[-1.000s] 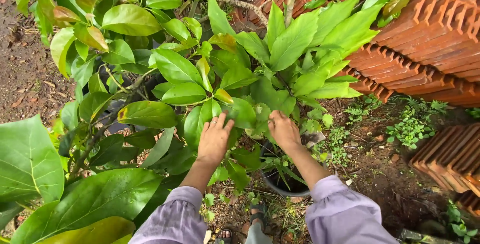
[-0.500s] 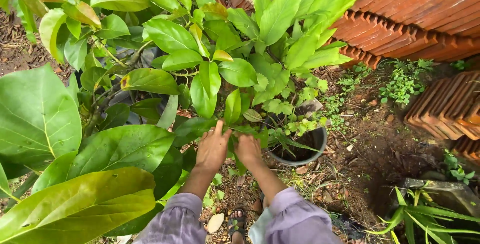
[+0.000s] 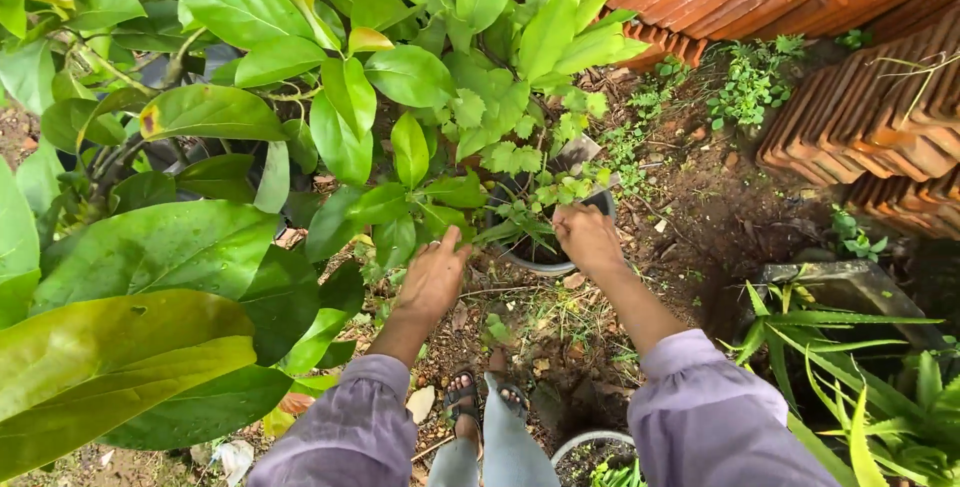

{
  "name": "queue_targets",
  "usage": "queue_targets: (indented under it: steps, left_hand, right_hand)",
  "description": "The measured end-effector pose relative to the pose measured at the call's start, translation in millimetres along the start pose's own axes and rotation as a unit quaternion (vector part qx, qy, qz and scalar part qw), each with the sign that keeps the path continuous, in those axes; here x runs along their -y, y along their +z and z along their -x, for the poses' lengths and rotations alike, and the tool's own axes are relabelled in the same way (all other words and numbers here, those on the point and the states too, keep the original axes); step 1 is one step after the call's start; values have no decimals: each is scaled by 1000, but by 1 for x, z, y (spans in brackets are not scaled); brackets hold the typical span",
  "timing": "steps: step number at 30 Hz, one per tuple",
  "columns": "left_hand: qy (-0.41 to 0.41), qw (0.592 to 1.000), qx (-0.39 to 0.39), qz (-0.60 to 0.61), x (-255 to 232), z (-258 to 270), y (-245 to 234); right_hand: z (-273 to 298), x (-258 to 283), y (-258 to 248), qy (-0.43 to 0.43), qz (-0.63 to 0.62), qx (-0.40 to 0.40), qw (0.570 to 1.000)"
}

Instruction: Tending to various potted plants by inspecting leaves, moving pots, and adjusting soil.

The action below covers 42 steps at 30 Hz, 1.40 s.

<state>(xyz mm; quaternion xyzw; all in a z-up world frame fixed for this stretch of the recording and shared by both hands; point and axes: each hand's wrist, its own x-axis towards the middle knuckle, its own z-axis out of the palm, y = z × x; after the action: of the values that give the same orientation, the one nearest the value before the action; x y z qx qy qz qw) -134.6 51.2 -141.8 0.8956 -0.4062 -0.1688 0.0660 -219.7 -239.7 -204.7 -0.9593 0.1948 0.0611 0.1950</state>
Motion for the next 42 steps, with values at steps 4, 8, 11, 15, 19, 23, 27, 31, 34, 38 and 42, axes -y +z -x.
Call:
queue_targets:
  steps: [4,8,11,15,19,23,27,31,34,38,42]
  left_hand:
    - [27,999,18,8,-6,-4,13]
    - [9,998,59,-20,-12,-4,28]
    - [17,998,64,-22,-18,-7,38]
    - [26,998,50,-28,-24,-17,58]
    - [21,997,63,-36,-38,-31,76]
    - [22,996,86,-24,-69,-33,75]
    - [42,994,98,2,-81,-43,110]
    - [75,991,110,-4,-79,-62,170]
    - [88,991,98,2,-68,-83,222]
    - [122,989,89,4,-54,-112,301]
    - [125,987,99,-3,-49,-127,344]
  right_hand:
    - [30,-34,-7,53,26,15,998]
    - [52,-50,0,63,85,55,993]
    - [65,-58,1,60,99,63,991]
    - [71,-95,17,62,136,82,985]
    - [79,-110,29,80,136,83,984]
    - [90,-117,41,131,121,120,977]
    - [101,-167,102,123,133,141,973]
    - [110,-183,143,154,121,134,972]
    - [98,-205,197,135,144,137,971]
    - [86,-223,269,180,132,203,953]
    - [71,-224,324,138,165,299,930]
